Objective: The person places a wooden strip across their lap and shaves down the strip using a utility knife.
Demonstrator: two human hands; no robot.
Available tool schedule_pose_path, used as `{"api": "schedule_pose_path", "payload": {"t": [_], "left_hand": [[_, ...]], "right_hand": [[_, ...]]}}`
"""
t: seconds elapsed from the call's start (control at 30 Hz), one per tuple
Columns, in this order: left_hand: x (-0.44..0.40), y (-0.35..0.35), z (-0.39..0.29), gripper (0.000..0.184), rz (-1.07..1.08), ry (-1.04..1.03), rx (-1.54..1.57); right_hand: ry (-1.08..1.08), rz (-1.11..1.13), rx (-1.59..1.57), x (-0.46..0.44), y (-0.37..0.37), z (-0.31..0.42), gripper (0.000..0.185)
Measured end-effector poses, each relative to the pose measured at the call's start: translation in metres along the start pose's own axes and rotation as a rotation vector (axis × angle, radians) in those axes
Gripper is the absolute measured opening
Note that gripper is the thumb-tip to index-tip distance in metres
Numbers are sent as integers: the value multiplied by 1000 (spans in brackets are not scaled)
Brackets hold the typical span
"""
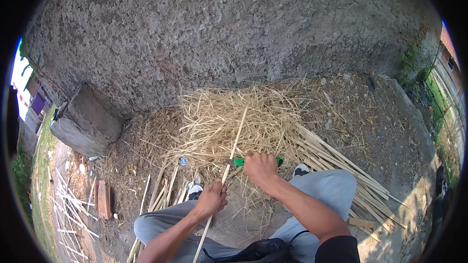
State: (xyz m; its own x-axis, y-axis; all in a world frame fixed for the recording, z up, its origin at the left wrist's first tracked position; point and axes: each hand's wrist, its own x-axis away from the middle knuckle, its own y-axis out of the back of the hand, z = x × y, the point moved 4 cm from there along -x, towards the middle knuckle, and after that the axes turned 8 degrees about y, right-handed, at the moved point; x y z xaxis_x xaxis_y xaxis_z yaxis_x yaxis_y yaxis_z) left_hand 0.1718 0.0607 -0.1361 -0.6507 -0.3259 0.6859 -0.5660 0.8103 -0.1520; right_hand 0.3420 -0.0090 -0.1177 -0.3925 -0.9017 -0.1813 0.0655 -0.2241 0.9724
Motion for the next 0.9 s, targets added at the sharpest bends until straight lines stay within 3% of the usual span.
{"api": "schedule_pose_path", "payload": {"t": [0.23,0.3,0.37,0.5,0.57,0.67,0.77,0.9], "left_hand": [[32,-1,26,40,177,92,-166],[35,7,17,40,168,102,-160],[32,8,13,40,161,112,-141],[9,13,15,38,155,103,-30],[5,13,9,36,175,94,11],[2,12,-5,34,155,79,48],[3,8,-10,28,196,104,134],[7,3,-9,28,257,128,151]], "right_hand": [[-377,-56,17,-19,2,-105,20],[-476,-13,-46,-19,-5,-115,21],[-567,-111,-114,-14,-4,-114,23],[-482,-52,-203,-21,16,-69,24],[-337,119,-379,-21,19,-36,27],[-141,235,-293,-8,21,3,24],[-20,176,-233,4,22,14,21],[-43,72,-214,7,16,10,18]]}}
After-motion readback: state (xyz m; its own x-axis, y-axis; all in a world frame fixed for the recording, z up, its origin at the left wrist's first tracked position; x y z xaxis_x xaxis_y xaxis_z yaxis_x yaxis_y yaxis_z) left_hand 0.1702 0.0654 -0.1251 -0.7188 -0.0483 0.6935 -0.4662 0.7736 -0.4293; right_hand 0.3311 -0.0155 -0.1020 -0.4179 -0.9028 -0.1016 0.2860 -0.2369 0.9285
